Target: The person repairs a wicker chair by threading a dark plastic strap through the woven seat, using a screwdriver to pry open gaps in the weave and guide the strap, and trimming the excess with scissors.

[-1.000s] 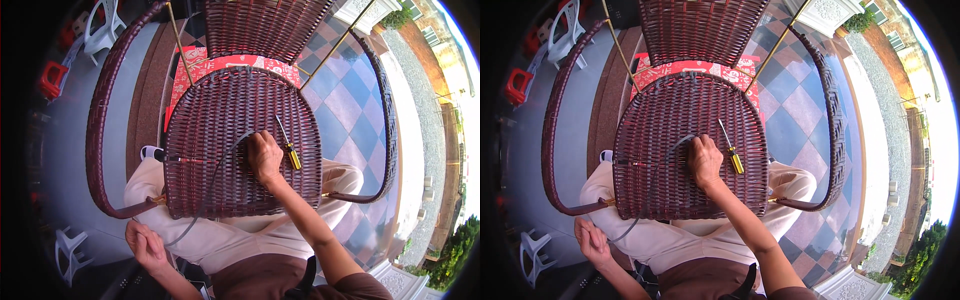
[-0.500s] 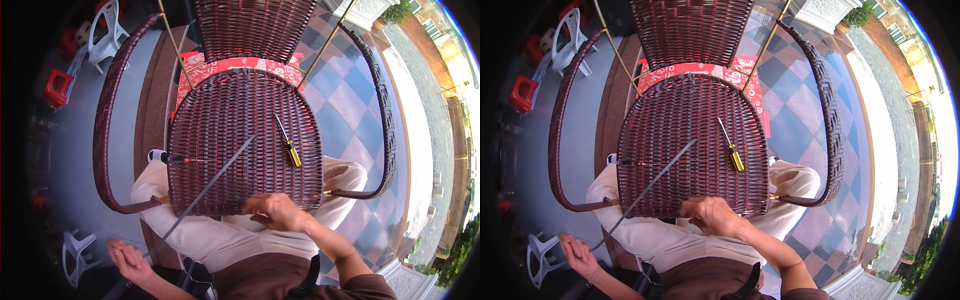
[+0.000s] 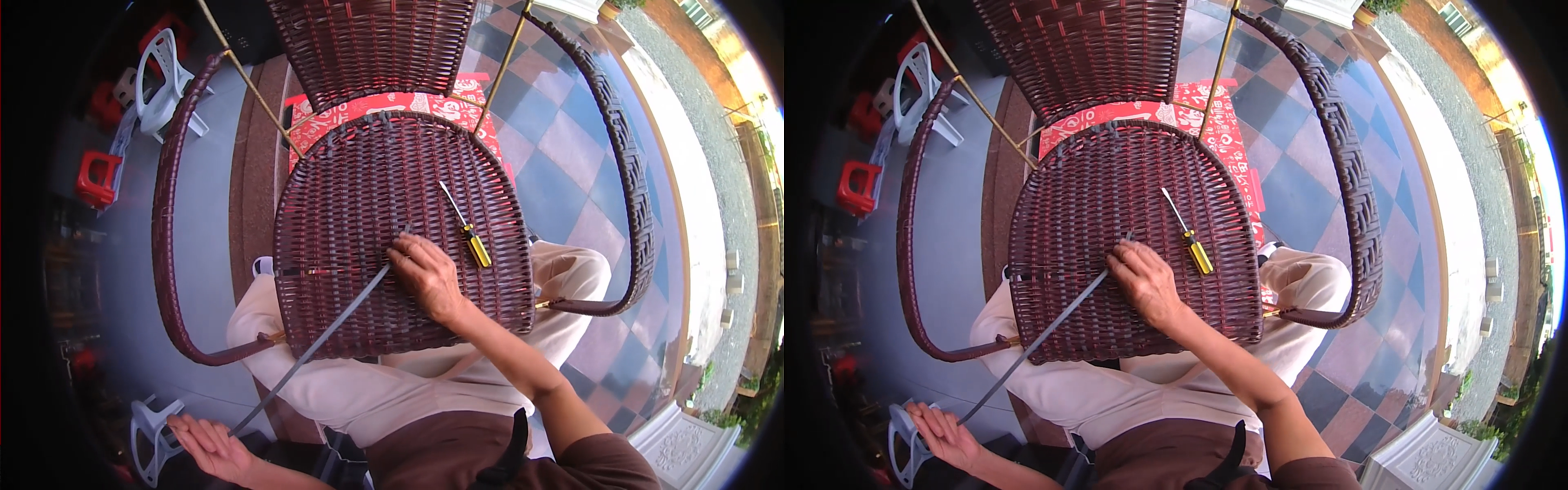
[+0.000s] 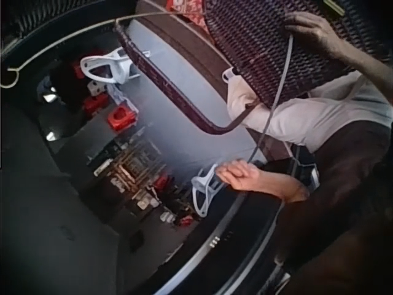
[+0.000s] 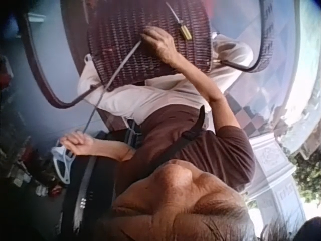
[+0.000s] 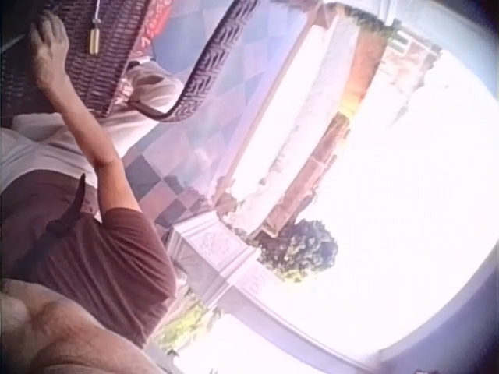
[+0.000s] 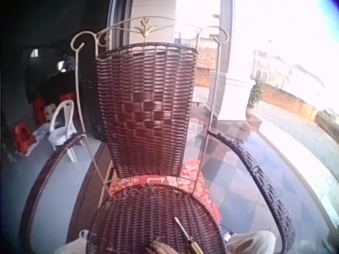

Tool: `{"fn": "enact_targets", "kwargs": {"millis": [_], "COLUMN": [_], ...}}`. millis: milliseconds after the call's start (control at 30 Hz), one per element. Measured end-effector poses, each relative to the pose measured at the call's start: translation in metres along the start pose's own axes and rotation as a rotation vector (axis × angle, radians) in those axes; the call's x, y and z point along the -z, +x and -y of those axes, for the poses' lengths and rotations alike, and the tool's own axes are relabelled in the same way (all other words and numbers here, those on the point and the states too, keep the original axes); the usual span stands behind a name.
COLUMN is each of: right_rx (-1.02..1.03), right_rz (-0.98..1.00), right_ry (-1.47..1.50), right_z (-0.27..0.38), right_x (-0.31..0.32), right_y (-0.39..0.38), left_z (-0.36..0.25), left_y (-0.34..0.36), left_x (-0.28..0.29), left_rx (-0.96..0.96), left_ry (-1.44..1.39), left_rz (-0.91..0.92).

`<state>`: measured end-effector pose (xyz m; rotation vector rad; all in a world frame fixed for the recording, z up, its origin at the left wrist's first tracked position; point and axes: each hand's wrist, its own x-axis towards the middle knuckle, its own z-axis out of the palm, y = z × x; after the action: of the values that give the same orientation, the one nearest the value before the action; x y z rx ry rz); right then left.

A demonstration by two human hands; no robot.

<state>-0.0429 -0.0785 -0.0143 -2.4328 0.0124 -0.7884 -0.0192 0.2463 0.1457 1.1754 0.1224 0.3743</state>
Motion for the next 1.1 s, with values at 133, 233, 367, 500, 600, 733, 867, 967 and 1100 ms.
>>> {"fn": "enact_targets", "kwargs": {"millis": [133, 233, 367, 500, 600, 733, 867, 967, 1100], "right_rx": [0.030, 0.033, 0.028, 0.105, 0.070, 0.039, 0.026, -0.012, -0.295], "right_rz": [0.087, 0.115, 0.107, 0.148, 0.154, 0.202, 0.207, 0.061, -0.085], "right_ry": [0.055, 0.114, 0.108, 0.145, 0.212, 0.238, 0.224, 0.170, -0.185], "right_z": [0.019, 0.041, 0.051, 0.082, 0.081, 0.078, 0.077, 0.059, 0.011], "right_x": [0.001, 0.003, 0.013, 0.008, 0.012, 0.019, 0.038, 0.057, 0.081], "right_y": [-0.031, -0.049, -0.078, -0.094, -0.096, -0.101, -0.090, -0.070, -0.031], "left_z": [0.014, 0.040, 0.117, 0.205, 0.238, 0.240, 0.238, 0.240, 0.243], "left_y": [0.014, 0.010, -0.011, -0.025, -0.052, -0.073, -0.079, -0.077, -0.080], "left_x": [-0.017, -0.061, -0.183, -0.197, -0.196, -0.196, -0.195, -0.193, -0.195], "left_rx": [0.091, 0.253, 0.639, 0.814, 0.789, 0.777, 0.754, 0.752, 0.755], "left_ry": [-0.007, 0.031, 0.122, 0.078, 0.212, 0.361, 0.379, 0.381, 0.395], "left_rz": [0.383, 0.367, 0.676, 0.677, 0.629, 0.543, 0.505, 0.505, 0.498]}}
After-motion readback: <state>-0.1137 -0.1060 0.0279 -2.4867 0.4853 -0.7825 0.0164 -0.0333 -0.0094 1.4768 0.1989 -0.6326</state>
